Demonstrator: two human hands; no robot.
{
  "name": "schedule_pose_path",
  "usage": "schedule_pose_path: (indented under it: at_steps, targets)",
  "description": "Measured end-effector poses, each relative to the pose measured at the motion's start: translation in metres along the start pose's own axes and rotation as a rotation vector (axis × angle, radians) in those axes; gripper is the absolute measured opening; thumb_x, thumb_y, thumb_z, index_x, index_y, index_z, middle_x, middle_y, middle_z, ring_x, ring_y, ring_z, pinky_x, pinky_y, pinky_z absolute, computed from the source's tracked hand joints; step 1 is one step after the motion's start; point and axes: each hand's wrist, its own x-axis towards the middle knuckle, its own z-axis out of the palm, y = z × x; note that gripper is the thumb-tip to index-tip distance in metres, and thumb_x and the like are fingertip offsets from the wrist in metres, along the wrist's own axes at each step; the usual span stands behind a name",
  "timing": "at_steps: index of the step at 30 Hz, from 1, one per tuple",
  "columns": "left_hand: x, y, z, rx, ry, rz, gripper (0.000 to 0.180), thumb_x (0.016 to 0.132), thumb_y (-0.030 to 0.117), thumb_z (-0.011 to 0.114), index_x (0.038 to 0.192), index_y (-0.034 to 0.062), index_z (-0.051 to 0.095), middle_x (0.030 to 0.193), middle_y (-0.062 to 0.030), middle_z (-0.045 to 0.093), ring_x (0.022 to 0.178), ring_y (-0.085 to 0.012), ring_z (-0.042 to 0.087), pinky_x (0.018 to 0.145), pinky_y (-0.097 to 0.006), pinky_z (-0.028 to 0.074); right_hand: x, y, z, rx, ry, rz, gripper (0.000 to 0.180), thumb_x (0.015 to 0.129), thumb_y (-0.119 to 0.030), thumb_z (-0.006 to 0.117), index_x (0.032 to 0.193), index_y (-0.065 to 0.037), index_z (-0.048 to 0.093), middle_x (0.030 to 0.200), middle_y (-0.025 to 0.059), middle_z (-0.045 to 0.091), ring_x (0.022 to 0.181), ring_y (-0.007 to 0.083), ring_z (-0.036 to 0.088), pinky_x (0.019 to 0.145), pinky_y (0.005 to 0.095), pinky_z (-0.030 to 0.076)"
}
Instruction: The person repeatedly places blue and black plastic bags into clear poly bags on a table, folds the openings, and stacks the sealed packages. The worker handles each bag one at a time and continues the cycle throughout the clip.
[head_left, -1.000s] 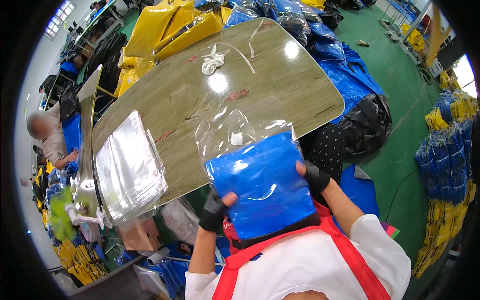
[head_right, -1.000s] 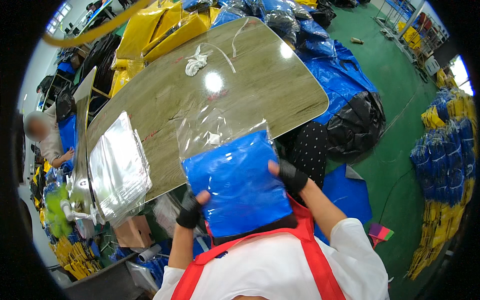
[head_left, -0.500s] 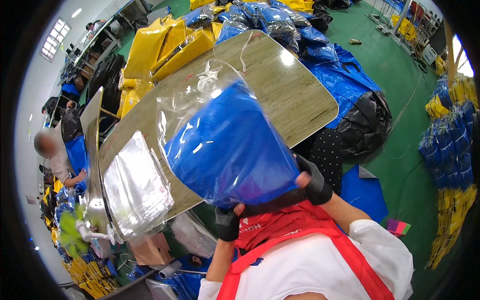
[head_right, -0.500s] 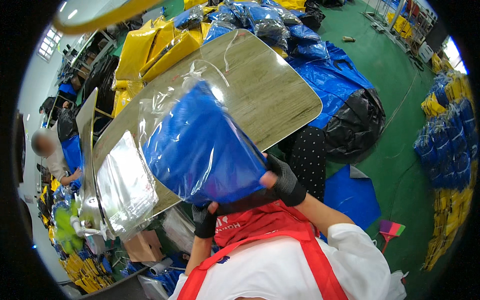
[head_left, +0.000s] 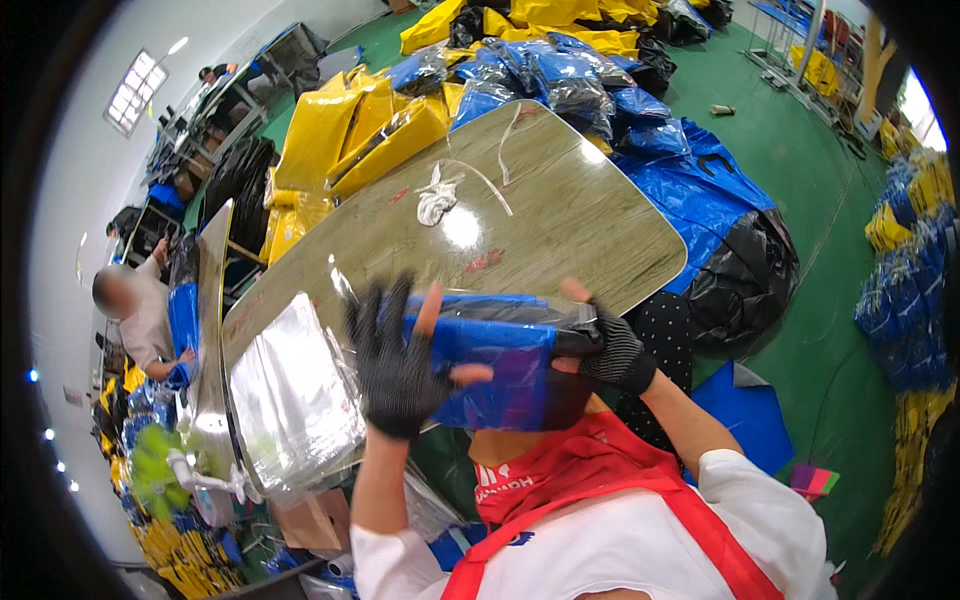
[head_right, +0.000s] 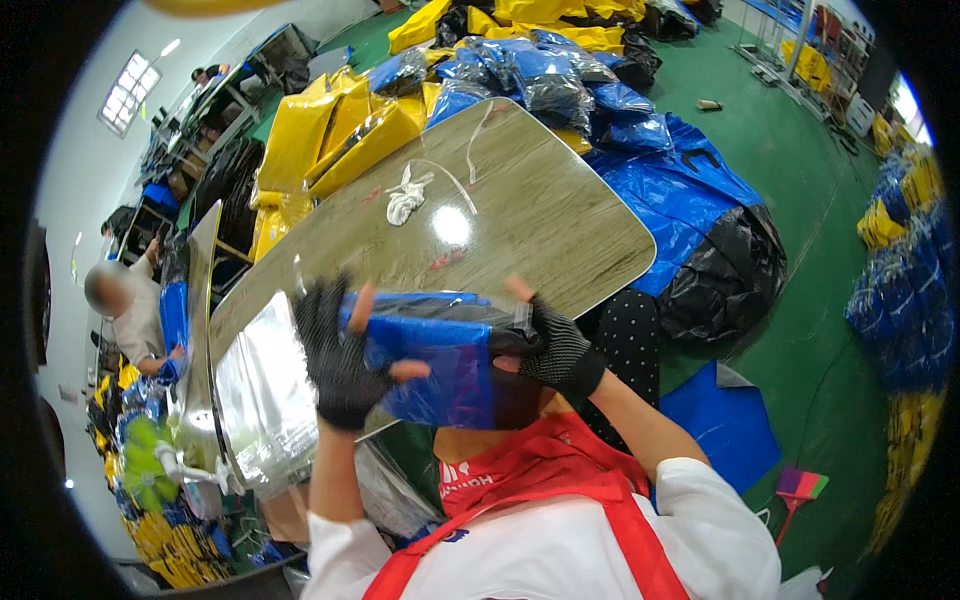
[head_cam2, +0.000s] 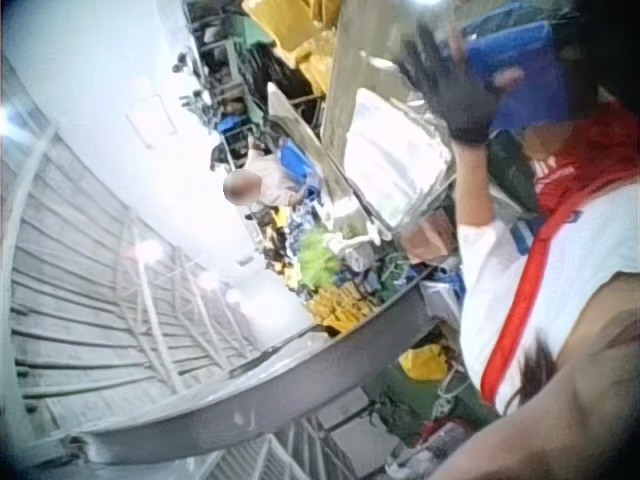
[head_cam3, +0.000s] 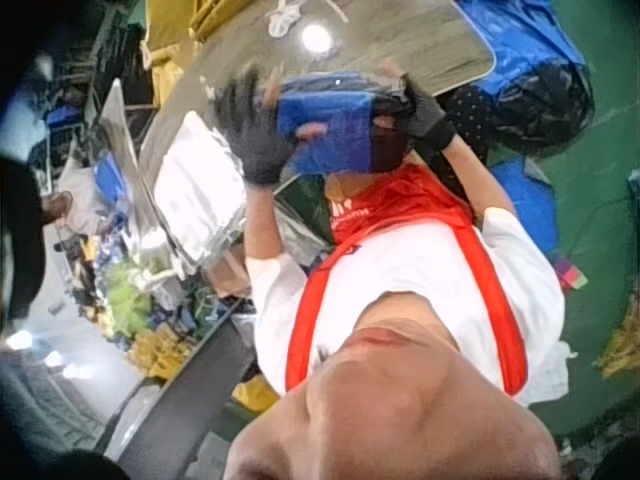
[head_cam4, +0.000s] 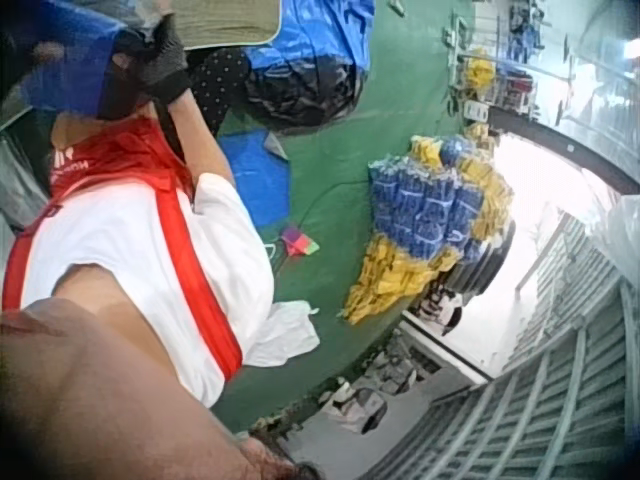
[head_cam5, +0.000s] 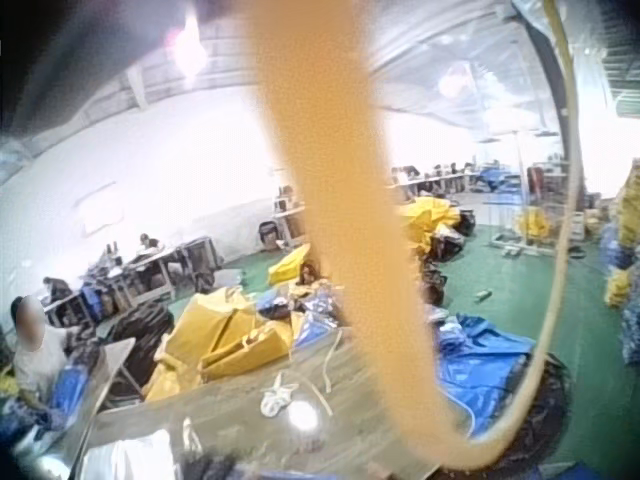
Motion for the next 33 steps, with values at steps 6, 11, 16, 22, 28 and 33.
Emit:
schedule_pose_path:
  at_steps: [6, 11, 16, 22, 28, 33]
  targets:
    - [-0.004, 0.045, 0.103, -0.360, -0.208, -0.047, 0.063, 0.064, 0.066, 0.063, 0.083, 0.0063, 0.067, 0.074, -0.0164, 0.063, 0.070, -0.0323, 0.061, 0.065, -0.041, 0.048, -0.022, 0.082, 0.062, 0.383, 0.151, 0.045, 0.051, 0.081, -0.016, 0.063, 0.128, -0.004, 0.047, 0.113, 0.0068, 0.057, 0.097, 0.0197, 0.056, 0.086, 0.0310, 0.045]
    - [-0.016, 0.106, 0.041, -0.824, -0.023, -0.159, 0.058, 0.075, 0.040, 0.067, 0.120, 0.0064, 0.052, 0.110, -0.0193, 0.056, 0.102, -0.0350, 0.053, 0.090, -0.042, 0.042, -0.031, 0.057, 0.043, 0.689, 0.336, -0.009, 0.023, 0.089, -0.016, 0.057, 0.109, -0.005, 0.056, 0.098, 0.0027, 0.057, 0.087, 0.0137, 0.053, 0.078, 0.0265, 0.044]
    - [-0.091, 0.028, 0.058, -2.211, 0.283, -1.018, 0.063, 0.089, 0.039, 0.054, 0.132, -0.0037, 0.037, 0.124, -0.0229, 0.051, 0.102, -0.0347, 0.059, 0.084, -0.046, 0.052, -0.002, 0.014, 0.046, 0.125, 0.702, -0.145, 0.012, 0.090, -0.014, 0.058, 0.098, -0.006, 0.058, 0.088, 0.0017, 0.056, 0.082, 0.0130, 0.054, 0.075, 0.0258, 0.044]
    - [-0.088, 0.153, 0.067, -1.543, -0.810, -0.333, 0.028, 0.092, 0.019, 0.053, 0.116, 0.0074, 0.060, 0.095, -0.0090, 0.064, 0.085, -0.0194, 0.060, 0.074, -0.032, 0.047, 0.059, -0.012, 0.019, 0.712, 0.547, -0.334, 0.012, 0.085, -0.009, 0.061, 0.095, -0.008, 0.053, 0.091, 0.0042, 0.058, 0.083, 0.0161, 0.056, 0.078, 0.0283, 0.047]
    - [-0.007, 0.050, -0.038, -0.171, 0.487, -0.100, 0.067, 0.071, 0.046, 0.072, 0.119, 0.0023, 0.053, 0.116, -0.0247, 0.056, 0.111, -0.0455, 0.050, 0.099, -0.051, 0.036, 0.053, -0.141, -0.027, -0.336, -0.113, -0.817, 0.030, 0.067, -0.007, 0.077, 0.090, -0.008, 0.058, 0.092, 0.0129, 0.061, 0.088, 0.0295, 0.060, 0.083, 0.0394, 0.047]
    - [0.002, -0.003, -0.041, -0.466, -0.018, -0.197, 0.056, 0.070, 0.012, 0.076, 0.119, 0.0027, 0.052, 0.106, -0.0139, 0.062, 0.093, -0.0280, 0.062, 0.085, -0.038, 0.048, 0.034, -0.173, -0.024, -0.393, 0.200, -0.790, 0.056, 0.073, -0.026, 0.075, 0.120, -0.007, 0.051, 0.113, 0.0160, 0.056, 0.093, 0.0281, 0.059, 0.083, 0.0419, 0.047]
